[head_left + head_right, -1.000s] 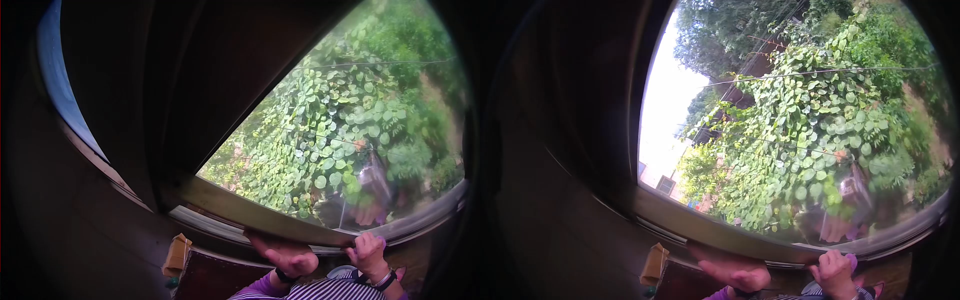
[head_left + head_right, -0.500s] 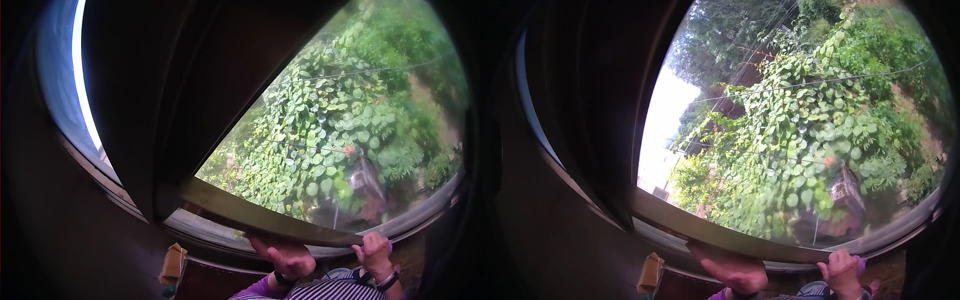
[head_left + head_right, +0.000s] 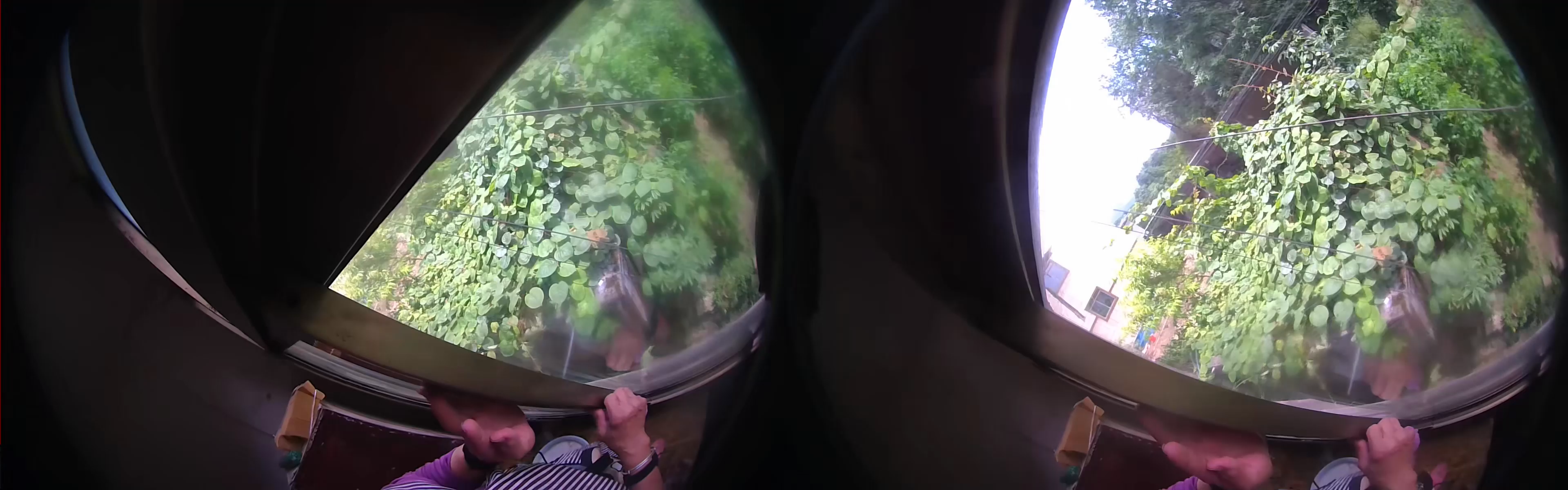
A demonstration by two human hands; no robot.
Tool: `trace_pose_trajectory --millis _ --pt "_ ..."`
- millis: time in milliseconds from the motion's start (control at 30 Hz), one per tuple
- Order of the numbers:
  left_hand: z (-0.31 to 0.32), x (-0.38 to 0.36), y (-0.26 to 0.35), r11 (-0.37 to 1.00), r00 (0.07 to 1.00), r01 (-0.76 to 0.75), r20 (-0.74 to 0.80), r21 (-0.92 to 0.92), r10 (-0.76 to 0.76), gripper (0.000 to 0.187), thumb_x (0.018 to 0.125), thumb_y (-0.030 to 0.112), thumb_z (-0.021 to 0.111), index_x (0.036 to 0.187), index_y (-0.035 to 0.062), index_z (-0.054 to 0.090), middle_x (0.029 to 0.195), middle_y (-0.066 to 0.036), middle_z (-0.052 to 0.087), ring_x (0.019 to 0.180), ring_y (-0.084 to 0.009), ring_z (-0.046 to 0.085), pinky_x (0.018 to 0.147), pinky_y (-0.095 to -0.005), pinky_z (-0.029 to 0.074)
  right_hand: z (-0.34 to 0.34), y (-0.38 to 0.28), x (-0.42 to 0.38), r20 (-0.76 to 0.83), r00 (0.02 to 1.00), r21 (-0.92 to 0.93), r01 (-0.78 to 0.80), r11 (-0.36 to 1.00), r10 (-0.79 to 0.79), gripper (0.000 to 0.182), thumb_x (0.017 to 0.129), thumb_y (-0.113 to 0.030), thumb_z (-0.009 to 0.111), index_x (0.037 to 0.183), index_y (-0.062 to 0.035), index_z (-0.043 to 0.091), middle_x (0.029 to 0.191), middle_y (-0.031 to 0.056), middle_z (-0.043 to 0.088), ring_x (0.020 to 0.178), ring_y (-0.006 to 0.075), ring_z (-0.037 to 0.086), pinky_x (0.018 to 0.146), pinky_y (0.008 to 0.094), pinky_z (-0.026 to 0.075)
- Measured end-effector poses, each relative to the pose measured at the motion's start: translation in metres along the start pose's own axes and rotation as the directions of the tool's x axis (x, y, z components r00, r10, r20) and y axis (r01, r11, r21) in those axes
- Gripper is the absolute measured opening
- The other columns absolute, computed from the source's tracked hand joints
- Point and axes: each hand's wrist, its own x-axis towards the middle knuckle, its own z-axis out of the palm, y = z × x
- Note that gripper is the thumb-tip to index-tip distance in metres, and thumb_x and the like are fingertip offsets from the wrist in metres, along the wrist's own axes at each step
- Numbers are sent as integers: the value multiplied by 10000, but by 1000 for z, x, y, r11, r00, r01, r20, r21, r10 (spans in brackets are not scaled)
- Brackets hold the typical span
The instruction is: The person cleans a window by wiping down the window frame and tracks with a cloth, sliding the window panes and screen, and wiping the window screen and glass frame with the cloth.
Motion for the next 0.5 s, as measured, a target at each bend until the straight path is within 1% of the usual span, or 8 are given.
trace_pose_trajectory --millis 33,100,133,267,333,400,500 --pt "-1 -1 0 1000 1000 -2 1 28 2 485 957 264 201 1418 115 183 1382 -399 94 1286 -540 158 1038 -615 204 -3 -1 1 1 1000 1 2 1000 -2 277 525 -91 685 658 -70 443 654 113 470 622 304 505 507 411 374" --pt "-2 -3 -2 1000 1000 -13 -3 23 13 485 957 263 200 1417 110 181 1376 -406 98 1282 -544 165 1038 -617 201 -7 -2 4 59 997 -30 51 998 -49 269 532 -105 684 658 -72 448 650 115 472 616 301 507 506 411 374" --pt "-2 -4 -3 1000 1000 -24 -7 14 24 484 958 263 200 1415 106 180 1369 -413 102 1278 -548 171 1038 -618 199 -5 0 4 58 997 -31 52 998 -50 269 532 -105 684 658 -72 448 650 115 472 616 301 507 506 411 374" --pt "-4 -6 -5 1000 1000 -19 8 -1 19 488 959 265 194 1418 103 168 1368 -423 82 1284 -548 152 1044 -619 179 9 10 9 104 989 21 106 994 -107 261 541 -124 682 665 -73 458 656 112 489 623 297 522 506 415 380" --pt "-4 -5 -5 993 1000 -16 -5 117 16 483 955 250 233 1392 48 194 1335 -409 192 1231 -544 278 1011 -610 274 12 12 9 132 984 36 115 993 -119 260 545 -129 682 667 -73 460 660 111 495 626 295 528 506 415 382" --pt "-8 -8 -7 992 1000 -4 13 124 2 489 951 259 249 1388 44 206 1349 -400 170 1243 -537 259 1015 -606 263 16 7 11 198 970 -6 142 990 -137 262 557 -145 692 671 -78 466 669 107 504 632 288 537 511 413 390" --pt "-15 -11 -9 990 999 14 43 142 -20 498 945 273 272 1381 37 223 1370 -385 137 1260 -525 230 1022 -599 247 26 -1 12 197 969 16 147 989 -147 270 563 -162 707 671 -87 471 667 101 506 634 279 542 509 413 392"
